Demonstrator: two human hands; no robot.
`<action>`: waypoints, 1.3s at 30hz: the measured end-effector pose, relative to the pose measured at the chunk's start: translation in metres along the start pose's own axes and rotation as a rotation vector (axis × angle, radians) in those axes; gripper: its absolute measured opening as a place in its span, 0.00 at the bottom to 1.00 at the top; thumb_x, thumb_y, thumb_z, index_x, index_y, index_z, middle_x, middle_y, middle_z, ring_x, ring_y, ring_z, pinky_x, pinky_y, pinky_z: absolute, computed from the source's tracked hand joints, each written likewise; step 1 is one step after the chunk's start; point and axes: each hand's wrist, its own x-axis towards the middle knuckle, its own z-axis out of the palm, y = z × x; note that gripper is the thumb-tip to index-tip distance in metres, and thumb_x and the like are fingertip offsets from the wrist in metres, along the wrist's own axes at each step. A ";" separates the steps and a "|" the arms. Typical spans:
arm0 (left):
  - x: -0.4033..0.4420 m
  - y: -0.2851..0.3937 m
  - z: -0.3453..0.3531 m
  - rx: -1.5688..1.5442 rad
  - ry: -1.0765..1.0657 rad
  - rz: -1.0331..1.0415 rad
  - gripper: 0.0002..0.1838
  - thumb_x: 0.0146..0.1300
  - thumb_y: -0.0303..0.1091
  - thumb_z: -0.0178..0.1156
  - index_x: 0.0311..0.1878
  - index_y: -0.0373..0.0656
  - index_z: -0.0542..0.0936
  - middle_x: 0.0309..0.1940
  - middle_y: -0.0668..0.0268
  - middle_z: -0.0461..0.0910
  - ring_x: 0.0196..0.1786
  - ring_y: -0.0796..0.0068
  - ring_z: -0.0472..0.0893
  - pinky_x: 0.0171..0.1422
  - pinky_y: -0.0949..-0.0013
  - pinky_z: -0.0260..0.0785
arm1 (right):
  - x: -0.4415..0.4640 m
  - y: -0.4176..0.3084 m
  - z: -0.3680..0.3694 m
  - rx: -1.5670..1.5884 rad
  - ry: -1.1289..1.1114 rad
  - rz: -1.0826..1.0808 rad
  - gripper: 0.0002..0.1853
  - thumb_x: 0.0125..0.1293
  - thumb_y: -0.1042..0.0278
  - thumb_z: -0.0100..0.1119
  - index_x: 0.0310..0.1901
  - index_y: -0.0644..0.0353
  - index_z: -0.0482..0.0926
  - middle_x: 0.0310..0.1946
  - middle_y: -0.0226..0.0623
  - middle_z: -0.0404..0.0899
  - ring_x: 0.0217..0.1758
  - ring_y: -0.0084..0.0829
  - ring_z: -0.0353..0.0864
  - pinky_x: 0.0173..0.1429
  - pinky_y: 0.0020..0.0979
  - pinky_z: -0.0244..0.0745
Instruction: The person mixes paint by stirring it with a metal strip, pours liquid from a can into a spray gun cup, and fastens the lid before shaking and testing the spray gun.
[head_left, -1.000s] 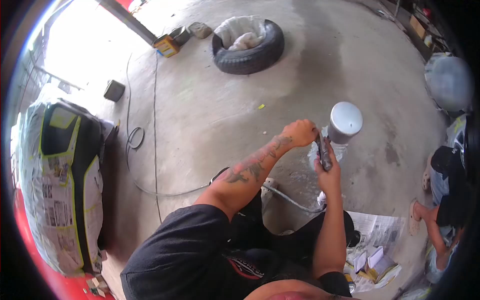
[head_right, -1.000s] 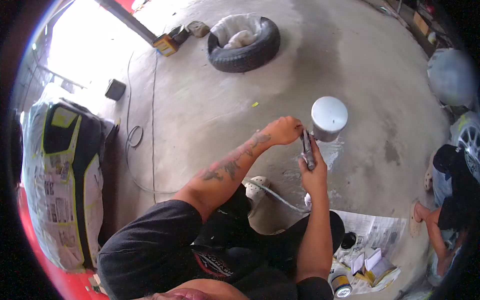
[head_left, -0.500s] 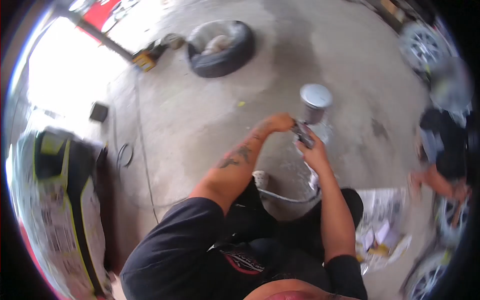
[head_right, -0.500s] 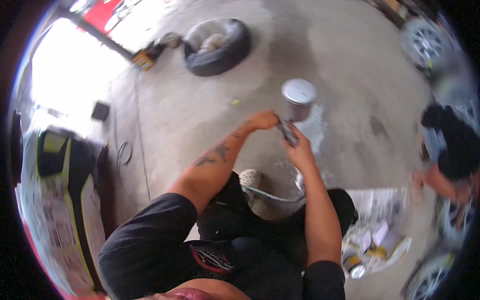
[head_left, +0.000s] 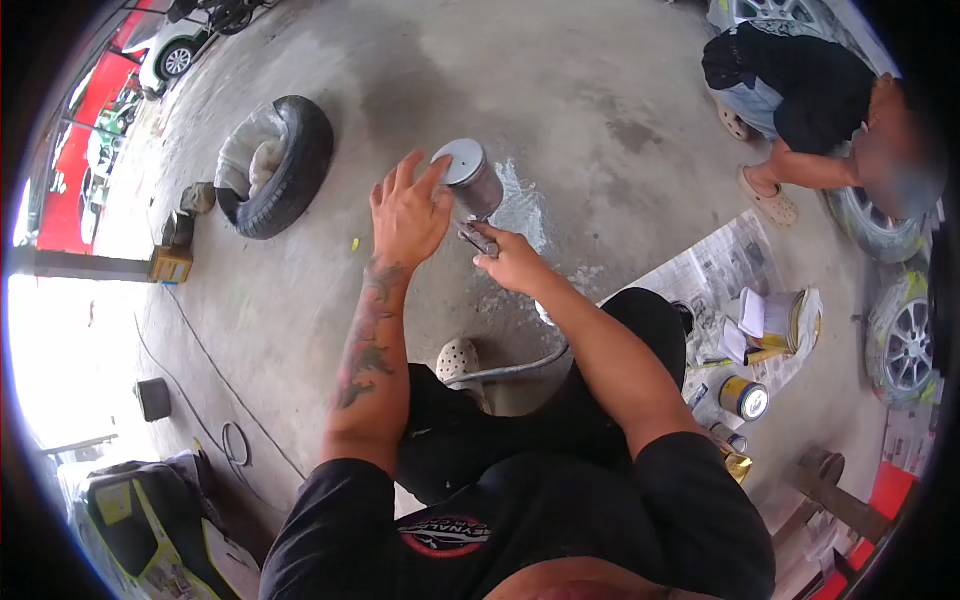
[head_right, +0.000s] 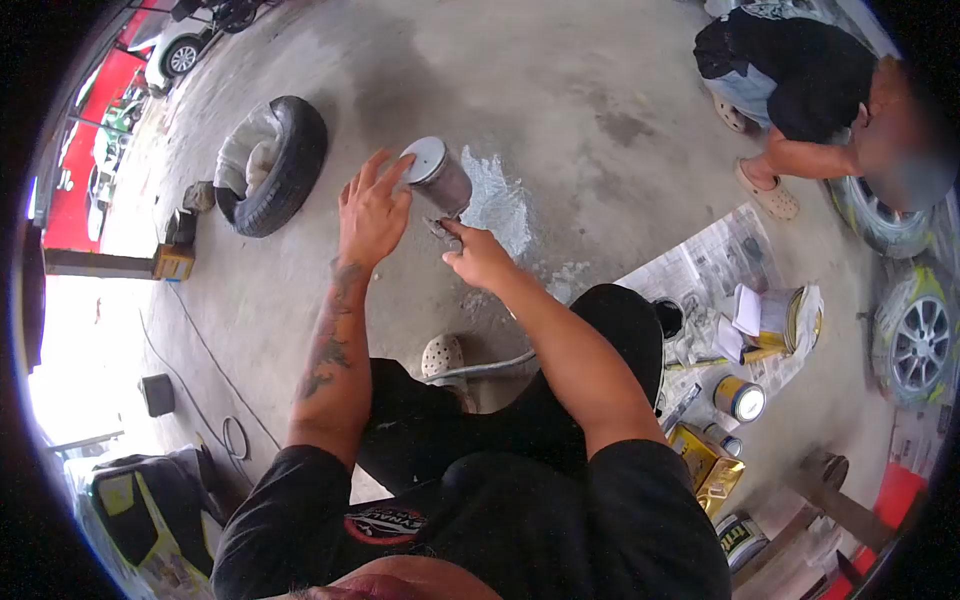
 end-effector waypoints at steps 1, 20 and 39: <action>-0.001 -0.003 -0.001 0.019 -0.021 0.007 0.24 0.66 0.39 0.57 0.66 0.55 0.78 0.68 0.58 0.72 0.68 0.53 0.74 0.73 0.42 0.59 | 0.001 -0.002 0.004 0.030 -0.070 0.053 0.33 0.62 0.68 0.65 0.70 0.56 0.72 0.55 0.54 0.83 0.57 0.44 0.84 0.62 0.39 0.76; 0.006 0.037 -0.015 0.183 -0.175 -0.124 0.20 0.77 0.47 0.49 0.64 0.57 0.81 0.74 0.62 0.68 0.79 0.49 0.60 0.78 0.30 0.46 | -0.023 -0.021 0.000 -0.128 0.020 0.132 0.34 0.59 0.73 0.52 0.70 0.43 0.74 0.54 0.53 0.83 0.57 0.55 0.83 0.60 0.49 0.78; -0.003 0.035 -0.015 0.075 -0.029 -0.058 0.23 0.77 0.53 0.48 0.68 0.56 0.76 0.75 0.58 0.64 0.81 0.41 0.54 0.76 0.25 0.44 | -0.018 -0.024 -0.009 -0.143 0.136 -0.007 0.31 0.61 0.70 0.56 0.70 0.45 0.73 0.54 0.51 0.83 0.55 0.53 0.83 0.60 0.49 0.79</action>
